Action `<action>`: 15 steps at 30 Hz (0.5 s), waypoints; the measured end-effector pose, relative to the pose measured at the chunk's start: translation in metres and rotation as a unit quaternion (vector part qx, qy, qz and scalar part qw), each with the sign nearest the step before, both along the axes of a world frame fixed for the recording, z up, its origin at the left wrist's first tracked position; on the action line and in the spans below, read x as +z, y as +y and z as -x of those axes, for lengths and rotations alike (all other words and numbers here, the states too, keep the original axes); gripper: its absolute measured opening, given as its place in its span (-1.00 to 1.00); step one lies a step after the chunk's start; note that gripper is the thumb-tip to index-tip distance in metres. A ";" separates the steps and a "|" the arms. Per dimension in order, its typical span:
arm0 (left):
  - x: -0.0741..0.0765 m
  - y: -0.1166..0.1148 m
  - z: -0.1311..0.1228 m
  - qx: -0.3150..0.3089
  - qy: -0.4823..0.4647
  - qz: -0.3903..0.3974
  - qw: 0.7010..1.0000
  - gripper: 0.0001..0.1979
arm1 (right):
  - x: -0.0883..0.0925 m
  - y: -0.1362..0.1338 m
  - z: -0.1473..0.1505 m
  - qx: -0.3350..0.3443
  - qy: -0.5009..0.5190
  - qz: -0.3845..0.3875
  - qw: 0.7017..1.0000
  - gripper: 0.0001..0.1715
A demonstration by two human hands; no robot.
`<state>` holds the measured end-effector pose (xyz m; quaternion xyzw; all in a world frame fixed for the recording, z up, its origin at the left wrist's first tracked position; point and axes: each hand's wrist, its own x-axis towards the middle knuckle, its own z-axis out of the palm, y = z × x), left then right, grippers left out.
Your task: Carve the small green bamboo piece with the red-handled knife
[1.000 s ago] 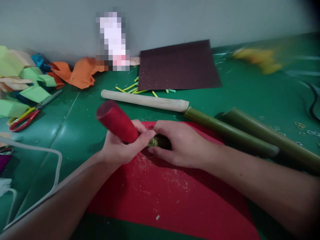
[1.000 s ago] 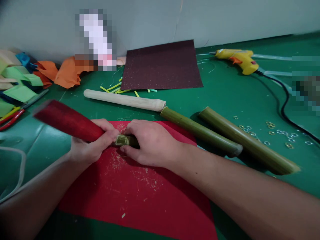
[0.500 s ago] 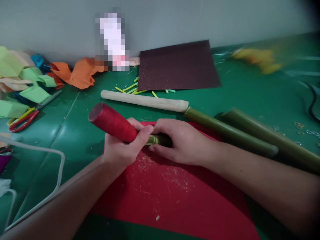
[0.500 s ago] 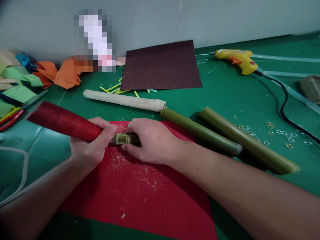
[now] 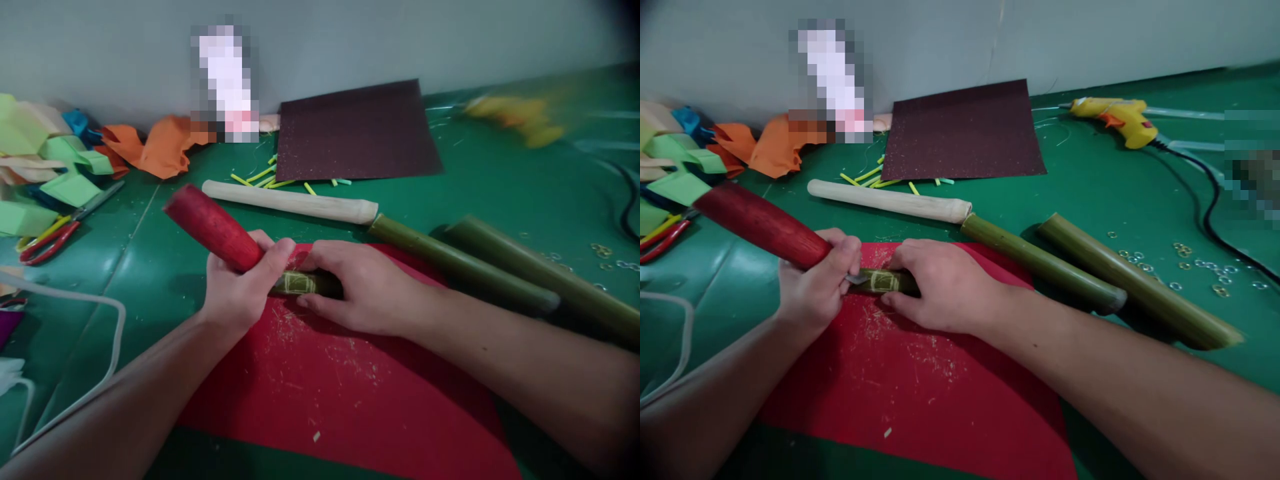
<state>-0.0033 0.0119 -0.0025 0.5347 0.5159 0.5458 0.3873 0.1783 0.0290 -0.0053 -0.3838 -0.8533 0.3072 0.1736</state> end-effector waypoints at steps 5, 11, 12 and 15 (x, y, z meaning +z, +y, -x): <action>0.003 -0.004 -0.001 -0.044 0.075 -0.015 0.996 -0.73 | 0.000 -0.001 0.000 0.010 0.005 0.007 1.000 -0.70; 0.004 -0.003 -0.002 -0.066 0.121 -0.037 0.990 -0.73 | -0.002 -0.001 0.000 0.005 0.023 -0.006 1.000 -0.72; 0.004 -0.003 -0.001 -0.067 0.126 -0.037 0.989 -0.72 | -0.002 -0.001 0.000 0.005 0.026 -0.010 1.000 -0.72; 0.005 -0.003 -0.002 -0.065 0.131 -0.029 0.989 -0.73 | -0.003 -0.001 0.000 -0.001 0.021 -0.009 1.000 -0.69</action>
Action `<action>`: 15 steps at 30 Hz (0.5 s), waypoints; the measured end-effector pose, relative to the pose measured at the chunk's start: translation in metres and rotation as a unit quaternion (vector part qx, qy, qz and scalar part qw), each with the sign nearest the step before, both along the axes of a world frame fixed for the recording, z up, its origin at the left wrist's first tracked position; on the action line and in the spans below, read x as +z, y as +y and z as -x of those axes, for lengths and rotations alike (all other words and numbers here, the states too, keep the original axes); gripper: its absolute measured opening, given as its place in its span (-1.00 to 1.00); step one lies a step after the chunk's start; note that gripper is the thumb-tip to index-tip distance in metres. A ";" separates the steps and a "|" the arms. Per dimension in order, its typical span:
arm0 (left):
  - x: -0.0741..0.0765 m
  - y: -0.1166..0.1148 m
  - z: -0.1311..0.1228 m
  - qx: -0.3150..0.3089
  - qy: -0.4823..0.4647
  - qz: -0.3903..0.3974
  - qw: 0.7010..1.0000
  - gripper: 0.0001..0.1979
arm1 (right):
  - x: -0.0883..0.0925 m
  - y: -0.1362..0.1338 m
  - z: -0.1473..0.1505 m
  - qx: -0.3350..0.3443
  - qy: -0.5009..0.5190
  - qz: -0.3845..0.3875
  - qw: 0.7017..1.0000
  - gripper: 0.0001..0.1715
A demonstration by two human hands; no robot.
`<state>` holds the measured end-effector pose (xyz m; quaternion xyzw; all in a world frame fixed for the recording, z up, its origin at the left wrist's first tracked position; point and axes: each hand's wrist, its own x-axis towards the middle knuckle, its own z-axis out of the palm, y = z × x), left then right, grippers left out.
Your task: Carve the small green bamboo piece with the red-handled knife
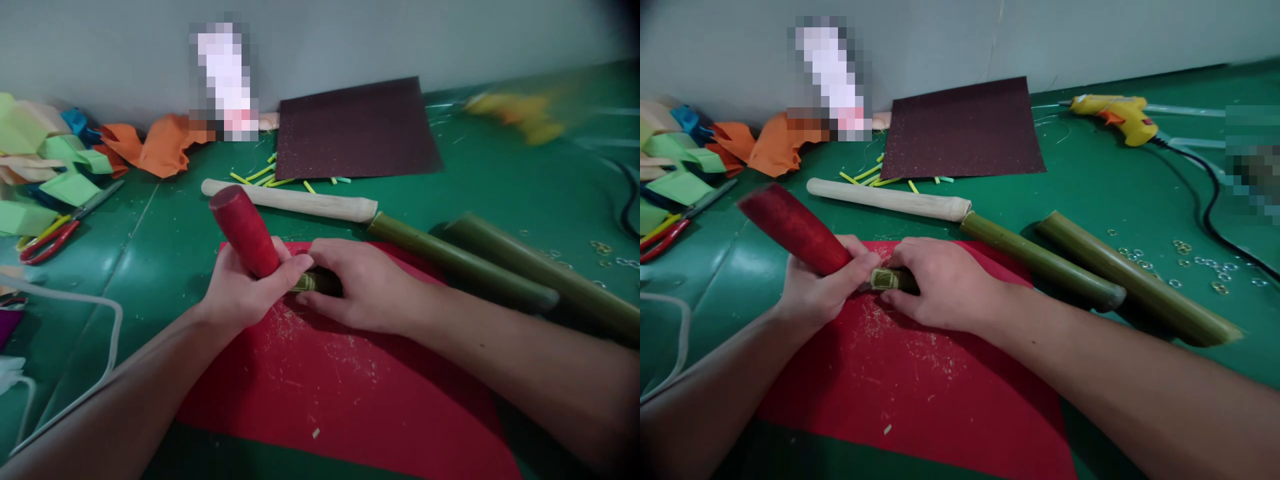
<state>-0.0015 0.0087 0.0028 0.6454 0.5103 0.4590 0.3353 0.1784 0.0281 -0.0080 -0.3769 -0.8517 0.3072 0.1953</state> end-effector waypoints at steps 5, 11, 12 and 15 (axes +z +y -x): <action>-0.001 0.004 -0.005 0.095 -0.033 -0.010 0.995 -0.78 | 0.003 -0.002 0.002 0.001 -0.033 0.005 0.999 -0.68; -0.004 0.002 -0.002 0.066 -0.070 -0.010 0.995 -0.73 | 0.009 -0.004 0.003 0.005 -0.032 0.015 0.999 -0.71; -0.004 0.000 -0.001 0.049 -0.072 -0.012 0.996 -0.71 | 0.009 -0.004 0.002 0.008 -0.027 0.017 0.999 -0.72; -0.004 -0.003 0.000 0.024 -0.069 -0.012 0.997 -0.68 | 0.010 -0.004 0.002 0.008 -0.021 0.026 0.999 -0.75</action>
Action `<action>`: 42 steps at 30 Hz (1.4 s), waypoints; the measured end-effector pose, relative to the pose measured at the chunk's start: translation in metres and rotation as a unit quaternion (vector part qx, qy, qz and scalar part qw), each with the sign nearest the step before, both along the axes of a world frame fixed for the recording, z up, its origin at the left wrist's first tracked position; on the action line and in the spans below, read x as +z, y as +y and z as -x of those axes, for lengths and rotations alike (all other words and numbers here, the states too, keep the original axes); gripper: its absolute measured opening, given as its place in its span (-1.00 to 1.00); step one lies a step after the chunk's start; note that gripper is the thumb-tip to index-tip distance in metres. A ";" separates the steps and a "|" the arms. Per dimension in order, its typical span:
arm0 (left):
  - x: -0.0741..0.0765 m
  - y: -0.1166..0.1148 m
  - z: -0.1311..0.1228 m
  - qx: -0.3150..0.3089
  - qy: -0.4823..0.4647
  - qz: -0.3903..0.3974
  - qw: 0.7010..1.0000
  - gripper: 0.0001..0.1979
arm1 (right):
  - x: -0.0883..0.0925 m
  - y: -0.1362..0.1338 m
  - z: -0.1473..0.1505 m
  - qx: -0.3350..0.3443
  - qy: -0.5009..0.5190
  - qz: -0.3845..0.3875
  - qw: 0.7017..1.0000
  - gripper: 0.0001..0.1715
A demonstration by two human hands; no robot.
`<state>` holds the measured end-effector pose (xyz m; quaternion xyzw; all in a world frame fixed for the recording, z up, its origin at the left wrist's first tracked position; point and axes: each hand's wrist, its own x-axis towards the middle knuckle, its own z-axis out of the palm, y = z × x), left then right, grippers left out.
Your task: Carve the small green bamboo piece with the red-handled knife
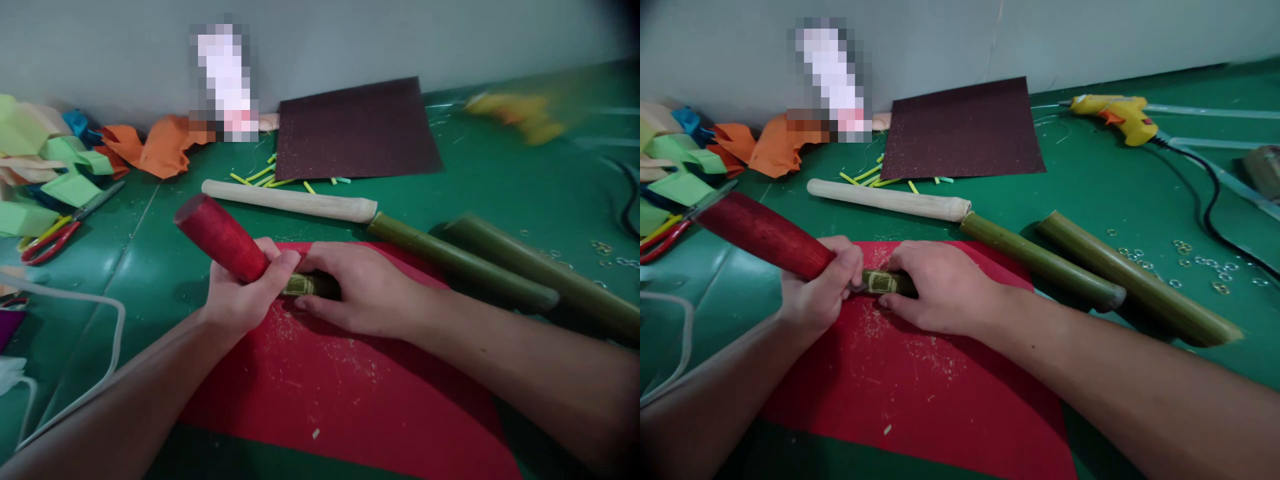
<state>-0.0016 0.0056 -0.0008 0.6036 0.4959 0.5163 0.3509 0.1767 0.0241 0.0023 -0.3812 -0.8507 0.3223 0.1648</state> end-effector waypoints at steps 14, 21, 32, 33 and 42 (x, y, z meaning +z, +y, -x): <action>-0.001 0.003 -0.001 0.019 0.025 -0.022 0.999 -0.77 | -0.006 0.001 0.000 -0.003 0.006 -0.002 1.000 -0.69; -0.002 0.006 0.000 0.039 -0.010 0.009 0.999 -0.64 | -0.006 0.001 0.000 -0.006 -0.005 -0.008 1.000 -0.71; -0.003 0.003 0.004 -0.040 0.037 -0.033 0.998 -0.69 | -0.007 0.001 0.000 -0.007 0.003 -0.017 1.000 -0.73; -0.002 0.003 0.003 -0.040 0.034 -0.032 0.998 -0.70 | -0.007 0.001 0.000 -0.006 0.005 -0.014 1.000 -0.72; 0.001 0.000 -0.004 0.004 0.008 -0.039 0.999 -0.76 | -0.007 0.003 -0.001 0.001 -0.006 -0.001 1.000 -0.67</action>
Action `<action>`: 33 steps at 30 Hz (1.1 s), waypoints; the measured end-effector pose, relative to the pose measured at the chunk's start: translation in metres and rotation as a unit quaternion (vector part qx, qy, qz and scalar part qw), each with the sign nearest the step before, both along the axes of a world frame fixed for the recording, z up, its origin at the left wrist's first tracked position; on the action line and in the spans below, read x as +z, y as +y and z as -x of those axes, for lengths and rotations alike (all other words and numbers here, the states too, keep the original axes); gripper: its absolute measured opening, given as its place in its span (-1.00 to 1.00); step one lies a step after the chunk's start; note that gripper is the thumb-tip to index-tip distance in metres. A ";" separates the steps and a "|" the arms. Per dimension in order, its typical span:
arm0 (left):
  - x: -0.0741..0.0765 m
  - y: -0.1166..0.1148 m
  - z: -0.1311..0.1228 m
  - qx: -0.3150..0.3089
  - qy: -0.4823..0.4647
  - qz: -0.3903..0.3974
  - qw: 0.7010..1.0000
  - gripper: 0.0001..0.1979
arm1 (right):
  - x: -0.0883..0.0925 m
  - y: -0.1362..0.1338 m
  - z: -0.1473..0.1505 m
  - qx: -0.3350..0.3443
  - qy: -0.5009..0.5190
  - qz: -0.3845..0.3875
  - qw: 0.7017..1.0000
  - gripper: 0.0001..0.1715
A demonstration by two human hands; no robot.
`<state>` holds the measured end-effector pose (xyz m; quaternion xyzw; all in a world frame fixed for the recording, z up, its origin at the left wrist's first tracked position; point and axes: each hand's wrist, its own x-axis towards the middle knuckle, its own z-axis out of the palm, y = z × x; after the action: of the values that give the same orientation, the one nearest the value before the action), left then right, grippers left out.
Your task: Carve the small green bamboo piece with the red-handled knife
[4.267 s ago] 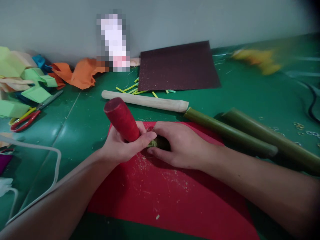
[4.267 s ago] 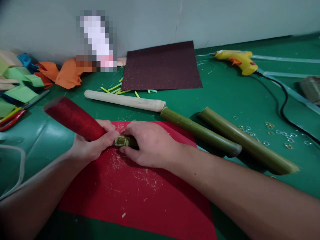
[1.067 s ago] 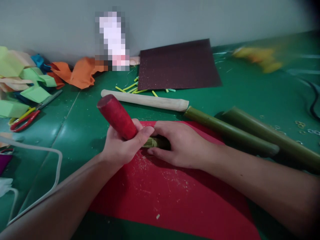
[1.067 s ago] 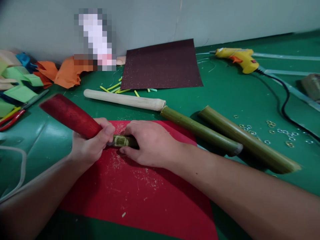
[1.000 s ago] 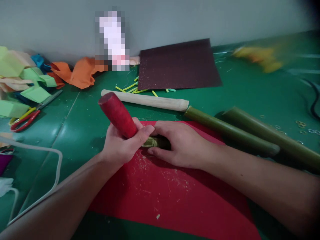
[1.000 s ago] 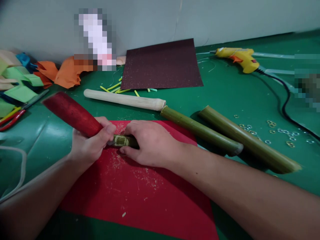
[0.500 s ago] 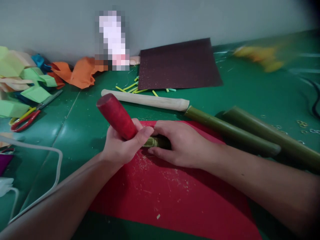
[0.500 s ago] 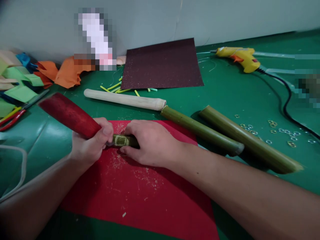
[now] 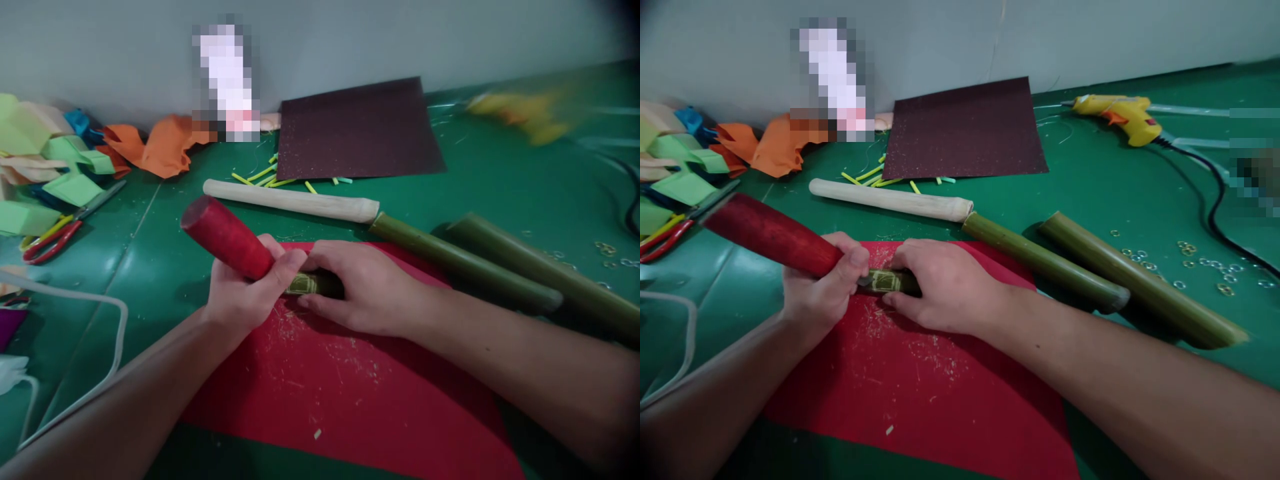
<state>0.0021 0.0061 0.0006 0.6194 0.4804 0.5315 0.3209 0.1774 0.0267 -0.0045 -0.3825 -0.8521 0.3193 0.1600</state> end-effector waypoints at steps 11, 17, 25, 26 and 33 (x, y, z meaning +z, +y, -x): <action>0.000 0.001 0.005 -0.045 0.032 0.022 0.998 -0.71 | -0.002 0.000 -0.001 -0.010 0.015 -0.033 0.999 -0.74; 0.002 0.004 -0.003 0.050 -0.008 0.053 0.997 -0.76 | -0.002 -0.002 0.001 -0.010 0.009 -0.007 1.000 -0.70; 0.002 0.002 0.004 -0.029 -0.018 0.061 0.998 -0.67 | -0.001 -0.002 0.000 -0.006 0.020 -0.009 1.000 -0.68; 0.002 0.002 0.005 -0.044 -0.006 0.059 0.997 -0.67 | -0.001 -0.002 0.000 -0.006 0.021 -0.012 1.000 -0.69; 0.002 0.003 0.005 -0.042 0.020 0.055 0.997 -0.72 | -0.001 -0.003 0.001 -0.011 0.024 -0.010 1.000 -0.74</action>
<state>-0.0034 0.0086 0.0029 0.6308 0.4893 0.4777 0.3668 0.1767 0.0242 -0.0052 -0.3825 -0.8470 0.3183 0.1871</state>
